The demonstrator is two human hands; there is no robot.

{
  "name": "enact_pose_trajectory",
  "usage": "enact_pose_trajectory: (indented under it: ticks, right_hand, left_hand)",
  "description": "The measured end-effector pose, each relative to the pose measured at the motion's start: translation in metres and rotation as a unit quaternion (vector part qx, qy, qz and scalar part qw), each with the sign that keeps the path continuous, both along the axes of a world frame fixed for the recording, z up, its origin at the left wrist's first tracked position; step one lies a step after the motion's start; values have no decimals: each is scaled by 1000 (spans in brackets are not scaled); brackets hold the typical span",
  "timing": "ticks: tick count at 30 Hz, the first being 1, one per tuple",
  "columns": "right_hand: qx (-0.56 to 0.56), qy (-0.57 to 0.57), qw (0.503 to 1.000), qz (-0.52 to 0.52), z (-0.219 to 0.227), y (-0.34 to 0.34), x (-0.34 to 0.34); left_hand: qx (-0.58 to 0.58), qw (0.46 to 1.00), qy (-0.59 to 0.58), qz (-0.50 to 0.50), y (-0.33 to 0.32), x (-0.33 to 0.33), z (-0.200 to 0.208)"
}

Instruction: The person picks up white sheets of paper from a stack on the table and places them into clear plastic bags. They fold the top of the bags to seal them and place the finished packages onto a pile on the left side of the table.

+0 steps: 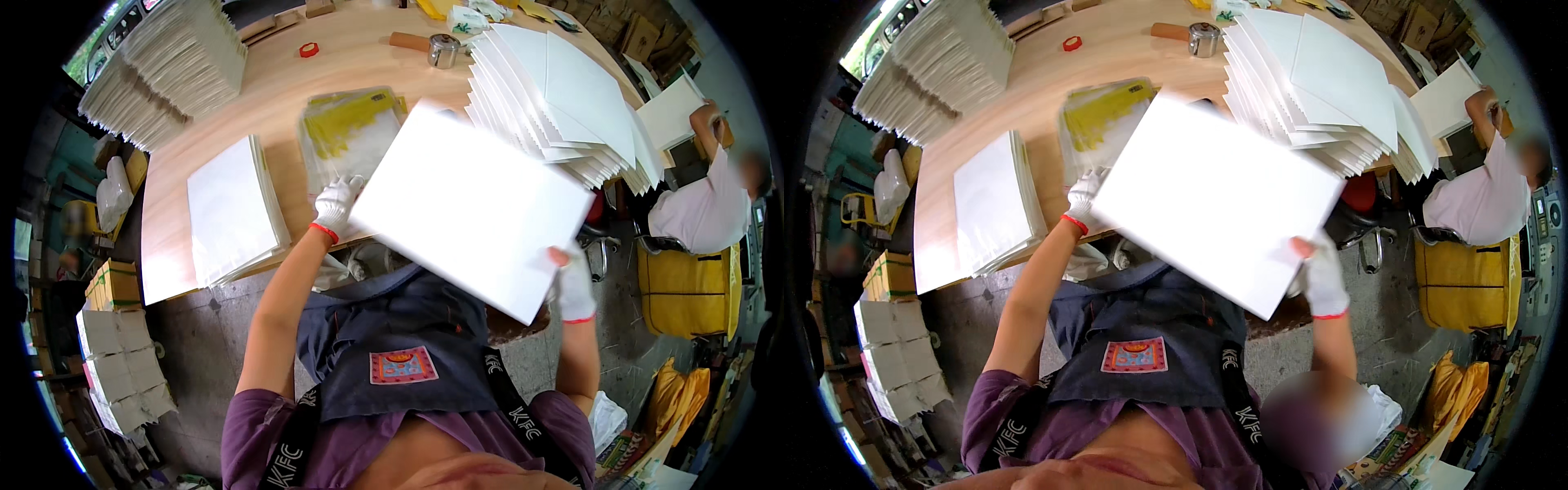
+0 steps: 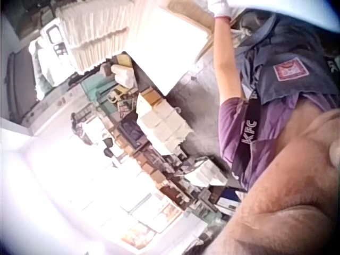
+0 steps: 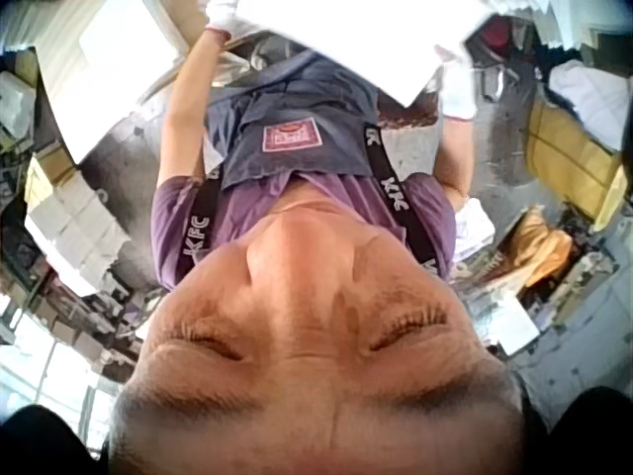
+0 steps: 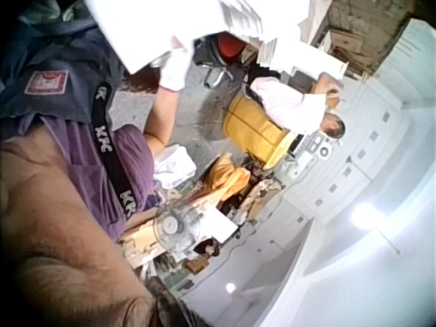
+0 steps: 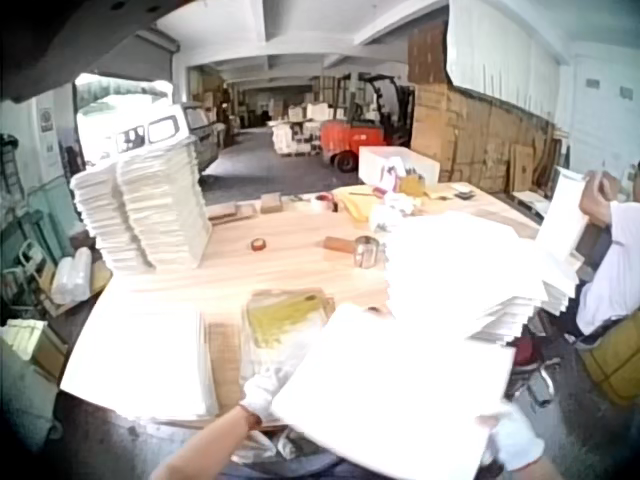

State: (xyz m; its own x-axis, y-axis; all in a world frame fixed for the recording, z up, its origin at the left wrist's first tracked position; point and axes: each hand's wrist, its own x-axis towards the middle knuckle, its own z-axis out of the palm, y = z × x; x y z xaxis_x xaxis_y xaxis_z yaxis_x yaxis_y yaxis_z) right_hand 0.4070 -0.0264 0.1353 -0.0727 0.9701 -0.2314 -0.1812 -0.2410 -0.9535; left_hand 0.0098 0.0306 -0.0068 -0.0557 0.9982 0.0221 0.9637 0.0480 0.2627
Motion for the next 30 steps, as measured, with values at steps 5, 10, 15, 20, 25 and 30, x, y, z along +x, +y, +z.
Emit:
enact_pose_trajectory:
  ticks: [5, 10, 15, 20, 25, 30]
  right_hand:
    - [-186, 155, 963, 115, -99, -5, -8]
    - [-194, 195, 961, 12, -128, -12, -10]
    - [-200, 250, 947, -22, -131, -24, -32]
    - [-183, 281, 941, -31, -136, -33, -47]
    - [-185, 274, 943, -42, -123, -48, -67]
    - [-205, 246, 947, -32, -109, -60, -80]
  left_hand:
    - [72, 996, -36, -23, 0, -13, -19]
    - [95, 992, -83, -16, -8, -7, 4]
    - [126, 959, -230, -107, -1, -16, 11]
    - [101, 978, -158, -91, -14, -8, 32]
    - [179, 978, -104, -6, -39, -6, 18]
    - [300, 883, -355, 59, -62, 27, -16]
